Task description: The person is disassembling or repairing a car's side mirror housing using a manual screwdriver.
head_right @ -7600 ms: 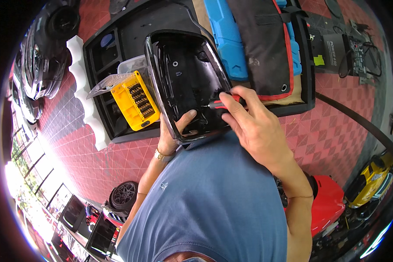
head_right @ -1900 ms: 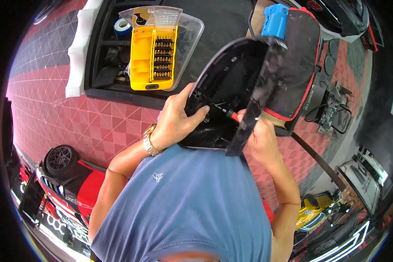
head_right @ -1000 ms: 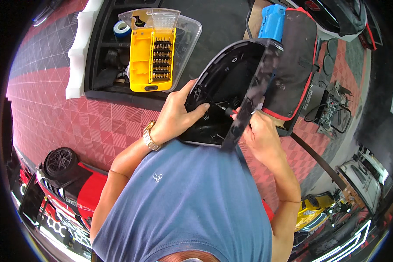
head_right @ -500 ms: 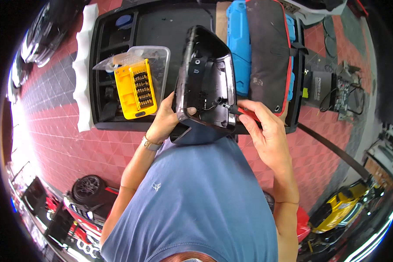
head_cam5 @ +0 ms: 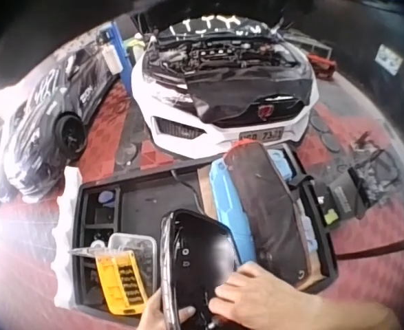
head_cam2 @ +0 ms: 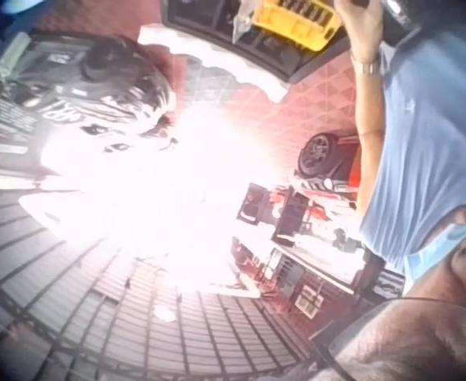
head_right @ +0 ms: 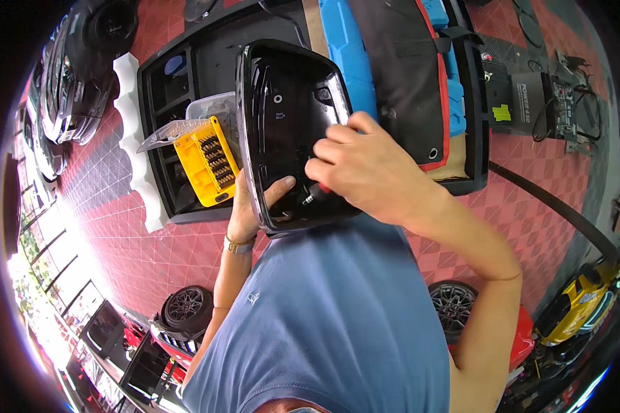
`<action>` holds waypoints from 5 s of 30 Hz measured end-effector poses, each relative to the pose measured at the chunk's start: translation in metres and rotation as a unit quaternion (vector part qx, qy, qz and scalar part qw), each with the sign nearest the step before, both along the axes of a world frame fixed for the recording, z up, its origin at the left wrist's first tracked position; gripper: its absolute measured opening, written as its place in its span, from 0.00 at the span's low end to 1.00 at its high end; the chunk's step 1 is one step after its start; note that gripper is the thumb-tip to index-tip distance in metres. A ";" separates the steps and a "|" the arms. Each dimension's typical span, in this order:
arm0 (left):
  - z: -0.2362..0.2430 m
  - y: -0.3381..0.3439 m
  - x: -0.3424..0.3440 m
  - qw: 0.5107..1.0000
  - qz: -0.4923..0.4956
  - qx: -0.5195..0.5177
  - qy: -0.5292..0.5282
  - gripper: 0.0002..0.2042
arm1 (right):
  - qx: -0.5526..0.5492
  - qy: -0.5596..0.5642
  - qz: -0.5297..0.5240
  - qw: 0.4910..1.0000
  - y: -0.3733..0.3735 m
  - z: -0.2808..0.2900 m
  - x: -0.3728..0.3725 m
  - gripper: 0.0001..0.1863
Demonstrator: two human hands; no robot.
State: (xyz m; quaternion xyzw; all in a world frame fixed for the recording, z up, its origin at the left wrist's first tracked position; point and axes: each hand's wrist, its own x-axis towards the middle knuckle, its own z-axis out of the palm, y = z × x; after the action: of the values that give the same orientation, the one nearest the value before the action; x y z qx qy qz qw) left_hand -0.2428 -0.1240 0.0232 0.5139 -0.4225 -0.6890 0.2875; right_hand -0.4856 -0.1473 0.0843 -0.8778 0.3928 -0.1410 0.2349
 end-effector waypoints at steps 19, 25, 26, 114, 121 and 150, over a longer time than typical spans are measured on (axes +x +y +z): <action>0.021 -0.012 0.006 0.996 -0.084 -0.026 -0.005 0.24 | -0.144 0.178 0.204 0.952 -0.004 0.005 0.015 0.07; 0.014 -0.014 0.009 0.994 -0.089 -0.065 -0.027 0.24 | -0.114 0.186 0.193 0.957 0.000 0.001 0.013 0.04; 0.014 -0.015 0.007 0.991 -0.099 -0.082 -0.042 0.24 | -0.110 0.169 0.178 0.963 0.000 -0.003 0.011 0.03; -0.052 0.005 -0.015 0.980 0.174 0.021 0.092 0.32 | 0.414 -0.386 -0.244 0.787 -0.033 0.015 -0.018 0.08; -0.025 0.019 -0.025 0.983 0.178 0.035 0.025 0.34 | 0.441 -0.407 -0.212 0.771 -0.026 0.005 -0.025 0.06; 0.041 0.040 0.078 0.955 0.107 -0.278 0.009 0.09 | 0.270 -0.393 -0.230 0.848 0.048 0.008 0.137 0.10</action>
State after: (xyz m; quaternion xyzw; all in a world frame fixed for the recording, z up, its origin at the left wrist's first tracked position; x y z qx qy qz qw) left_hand -0.1645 -0.0838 0.0639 0.4497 -0.5369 -0.5143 0.4950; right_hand -0.3490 -0.0996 0.0919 -0.5356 0.4804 -0.4127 0.5586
